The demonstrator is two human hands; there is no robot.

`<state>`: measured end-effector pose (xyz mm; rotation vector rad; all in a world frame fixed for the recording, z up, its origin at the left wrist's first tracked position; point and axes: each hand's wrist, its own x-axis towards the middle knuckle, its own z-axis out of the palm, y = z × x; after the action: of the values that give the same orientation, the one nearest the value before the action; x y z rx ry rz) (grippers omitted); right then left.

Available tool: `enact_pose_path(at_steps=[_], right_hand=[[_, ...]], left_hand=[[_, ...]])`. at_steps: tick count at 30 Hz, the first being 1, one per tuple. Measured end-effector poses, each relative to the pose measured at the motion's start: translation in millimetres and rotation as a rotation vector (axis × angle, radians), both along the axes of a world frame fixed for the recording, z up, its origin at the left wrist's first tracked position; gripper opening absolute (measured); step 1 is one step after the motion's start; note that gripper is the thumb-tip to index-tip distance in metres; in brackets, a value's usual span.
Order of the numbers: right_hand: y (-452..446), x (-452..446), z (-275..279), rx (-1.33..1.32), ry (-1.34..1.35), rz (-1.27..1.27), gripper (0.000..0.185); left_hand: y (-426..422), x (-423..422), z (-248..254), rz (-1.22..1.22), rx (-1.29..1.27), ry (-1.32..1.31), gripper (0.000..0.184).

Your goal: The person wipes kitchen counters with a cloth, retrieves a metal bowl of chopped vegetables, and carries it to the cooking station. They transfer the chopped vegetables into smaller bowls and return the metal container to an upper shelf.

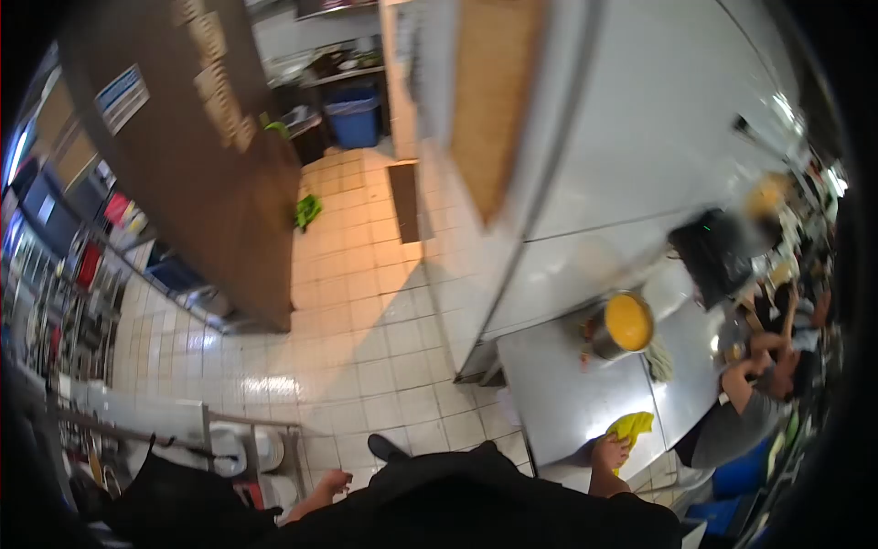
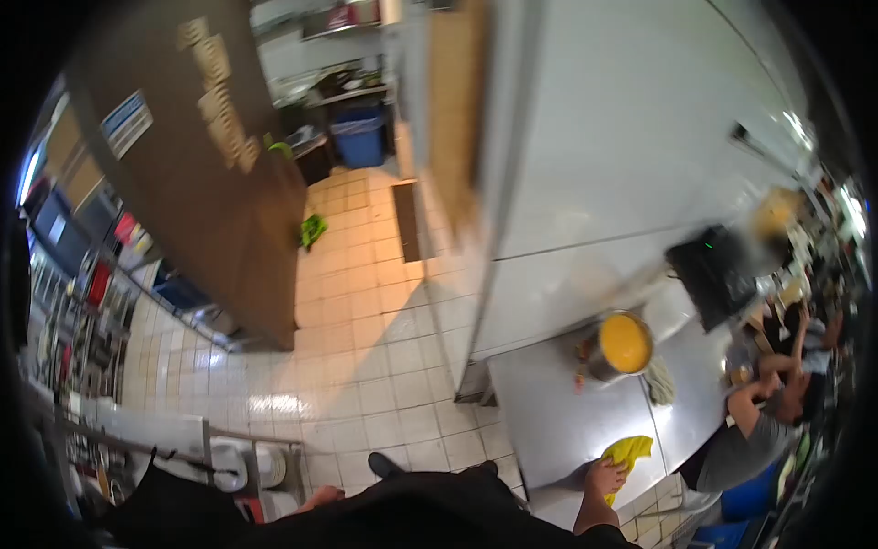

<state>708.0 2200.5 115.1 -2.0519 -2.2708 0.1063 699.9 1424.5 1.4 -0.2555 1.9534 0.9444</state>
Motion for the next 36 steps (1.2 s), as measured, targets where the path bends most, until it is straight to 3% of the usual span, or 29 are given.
enact_pose_path(at_steps=[6,10,12,15,17,21,23,25,26,28,30,31,32,34,36], right_hand=[[-126.3,-45.3,13.2,-0.034,-0.145,-0.052,0.049],[-172.7,-77.6,-5.8,-0.134,-0.160,0.205,0.061],[-226.4,-105.8,27.4,-0.187,-0.145,0.390,0.063],[-258.2,-146.9,-8.6,-0.248,-0.079,0.856,0.059],[-332.9,-192.6,19.8,-0.326,-0.048,1.060,0.048],[-443.4,-308.2,2.4,-0.449,-0.067,1.335,0.039],[-519.6,-365.4,10.2,-0.457,-0.111,1.513,0.036],[-588.9,-418.5,17.4,-0.402,-0.095,1.742,0.033],[-626.4,-444.9,16.2,-0.637,0.056,1.800,0.033],[-724.8,-479.4,52.5,-0.688,0.058,1.984,0.040],[-828.2,-495.2,100.6,-0.946,0.099,2.210,0.033],[-864.0,-514.2,60.6,-0.929,0.201,2.373,0.032],[-912.6,-513.3,84.6,-1.052,0.216,2.502,0.034],[-993.4,-494.8,162.8,-1.180,-0.078,2.718,0.048],[-1058.8,-477.4,207.9,-1.268,-0.076,3.051,0.061]], left_hand=[[-97.3,31.2,-40.0,0.434,-0.110,-0.156,0.030],[-126.1,28.4,-5.7,0.906,-0.010,-0.071,0.029],[-143.0,6.2,7.3,0.950,-0.044,-0.021,0.028],[-162.9,-24.3,16.1,0.913,-0.030,0.090,0.029],[-170.1,-57.4,14.8,0.871,-0.019,0.222,0.031],[-187.5,-152.1,88.8,0.727,-0.010,0.421,0.029],[-200.4,-193.9,90.7,0.791,0.112,0.619,0.027],[-222.1,-233.4,137.3,0.822,0.179,0.500,0.028],[-233.3,-246.7,138.4,0.944,0.278,0.409,0.032],[-259.5,-274.4,144.7,1.161,0.496,0.237,0.041],[-288.7,-290.2,168.1,1.390,0.614,0.126,0.047],[-305.0,-297.5,185.1,1.497,0.677,0.077,0.049],[-319.4,-303.8,206.5,1.607,0.743,0.076,0.053],[-358.4,-306.8,204.9,1.730,1.195,0.426,0.052],[-396.1,-296.0,195.1,1.742,1.565,0.764,0.049]])
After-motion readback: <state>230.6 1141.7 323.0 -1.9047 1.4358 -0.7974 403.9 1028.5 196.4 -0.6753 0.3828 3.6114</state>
